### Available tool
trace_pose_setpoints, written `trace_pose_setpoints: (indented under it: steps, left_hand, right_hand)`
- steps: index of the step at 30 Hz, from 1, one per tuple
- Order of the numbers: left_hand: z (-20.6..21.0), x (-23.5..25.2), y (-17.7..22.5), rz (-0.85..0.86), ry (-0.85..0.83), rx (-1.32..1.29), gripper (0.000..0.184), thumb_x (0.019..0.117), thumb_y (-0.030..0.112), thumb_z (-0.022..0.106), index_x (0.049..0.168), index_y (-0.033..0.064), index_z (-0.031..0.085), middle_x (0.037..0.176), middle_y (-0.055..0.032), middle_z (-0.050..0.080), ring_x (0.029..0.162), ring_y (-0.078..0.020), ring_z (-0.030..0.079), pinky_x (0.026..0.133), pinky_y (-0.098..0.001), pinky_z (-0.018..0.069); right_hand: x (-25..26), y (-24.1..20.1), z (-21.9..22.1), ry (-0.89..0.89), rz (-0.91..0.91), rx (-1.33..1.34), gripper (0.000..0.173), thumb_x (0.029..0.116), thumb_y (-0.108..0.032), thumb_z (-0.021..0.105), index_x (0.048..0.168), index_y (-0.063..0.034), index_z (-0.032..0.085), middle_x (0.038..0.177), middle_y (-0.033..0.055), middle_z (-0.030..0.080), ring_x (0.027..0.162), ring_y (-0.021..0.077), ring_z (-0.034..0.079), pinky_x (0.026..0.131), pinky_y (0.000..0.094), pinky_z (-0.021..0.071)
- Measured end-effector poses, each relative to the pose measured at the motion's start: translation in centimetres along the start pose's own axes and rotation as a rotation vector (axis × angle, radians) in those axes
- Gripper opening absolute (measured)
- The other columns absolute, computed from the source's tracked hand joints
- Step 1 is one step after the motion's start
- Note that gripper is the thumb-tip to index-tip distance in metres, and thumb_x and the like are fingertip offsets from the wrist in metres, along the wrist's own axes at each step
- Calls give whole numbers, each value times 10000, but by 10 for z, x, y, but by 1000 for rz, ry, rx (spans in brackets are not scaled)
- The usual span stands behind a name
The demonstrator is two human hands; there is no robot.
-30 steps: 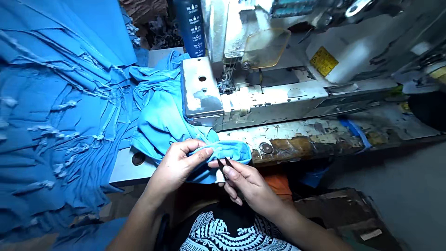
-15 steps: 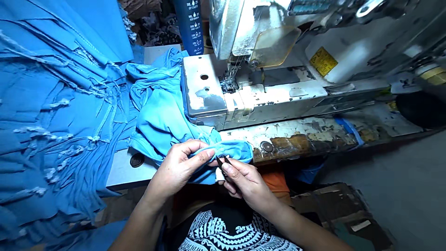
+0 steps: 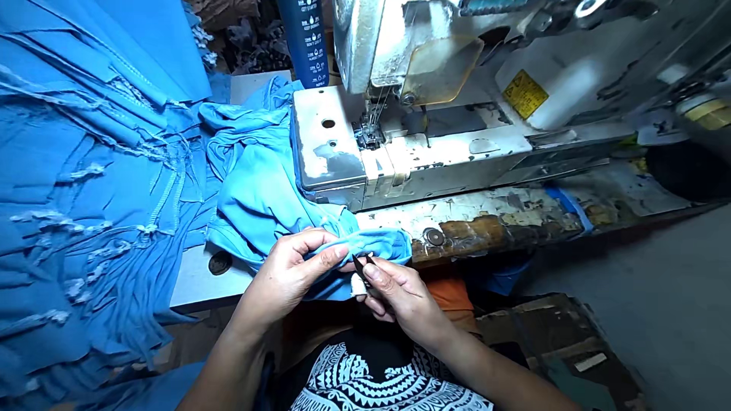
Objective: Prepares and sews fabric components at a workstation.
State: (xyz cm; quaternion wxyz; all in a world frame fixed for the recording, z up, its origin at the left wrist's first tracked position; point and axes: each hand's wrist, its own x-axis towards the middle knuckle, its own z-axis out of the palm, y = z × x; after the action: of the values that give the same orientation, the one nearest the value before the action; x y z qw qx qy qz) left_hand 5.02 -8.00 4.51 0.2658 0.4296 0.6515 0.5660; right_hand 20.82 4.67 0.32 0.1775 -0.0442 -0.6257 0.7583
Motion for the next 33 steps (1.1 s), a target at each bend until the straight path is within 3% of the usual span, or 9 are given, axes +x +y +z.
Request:
trace_pose_setpoints:
  steps: [5,9,12,14,17,23,33]
  left_hand:
    - [1,0,-1,16,1,32,166,958,240,670,857,147,764,835,69,683,817,-23,645,759,-181,532]
    - [1,-1,0,16,-29,34,166,956,244,669,854,151,761,829,81,666,834,-8,624,761,-162,502]
    - [1,-2,0,26,-47,48,168,952,245,666,846,153,760,827,90,664,851,-1,617,774,-158,491]
    - [0,-2,-1,43,-70,53,177,956,247,668,846,146,764,835,94,673,867,4,619,795,-160,492]
    - [1,-2,-4,34,-72,69,180,957,256,668,847,148,762,841,95,671,871,7,617,794,-158,492]
    - [0,-1,-1,-51,-37,-61,147,967,164,630,918,130,765,869,47,707,799,-14,654,724,-171,541]
    - [2,0,-2,-59,-45,-98,150,966,143,627,924,116,769,876,30,711,800,-30,661,733,-185,553]
  right_hand:
    - [1,-1,0,-2,22,-17,363,1106,-223,393,1126,3,677,767,-89,569,563,-76,435,496,95,369]
    - [4,-7,-3,-36,124,110,452,1116,-333,335,1125,-58,693,732,-126,558,545,-79,422,484,99,352]
    - [6,-6,-6,-70,155,292,411,1096,-354,454,1096,-56,737,745,-115,611,548,-81,456,485,93,372]
    - [7,-4,-5,-42,172,381,342,1070,-297,535,996,-50,761,715,-88,634,535,-72,484,476,97,383]
    - [6,-5,-6,-10,155,465,345,1059,-290,560,904,-48,752,655,-78,616,514,-63,494,467,102,383]
    - [2,-4,-17,-83,224,520,348,1079,-325,503,1080,-50,716,755,-57,630,544,-44,502,476,105,397]
    - [2,-4,-14,-62,262,552,352,1092,-296,457,1073,-41,699,762,-35,631,535,-34,503,470,106,397]
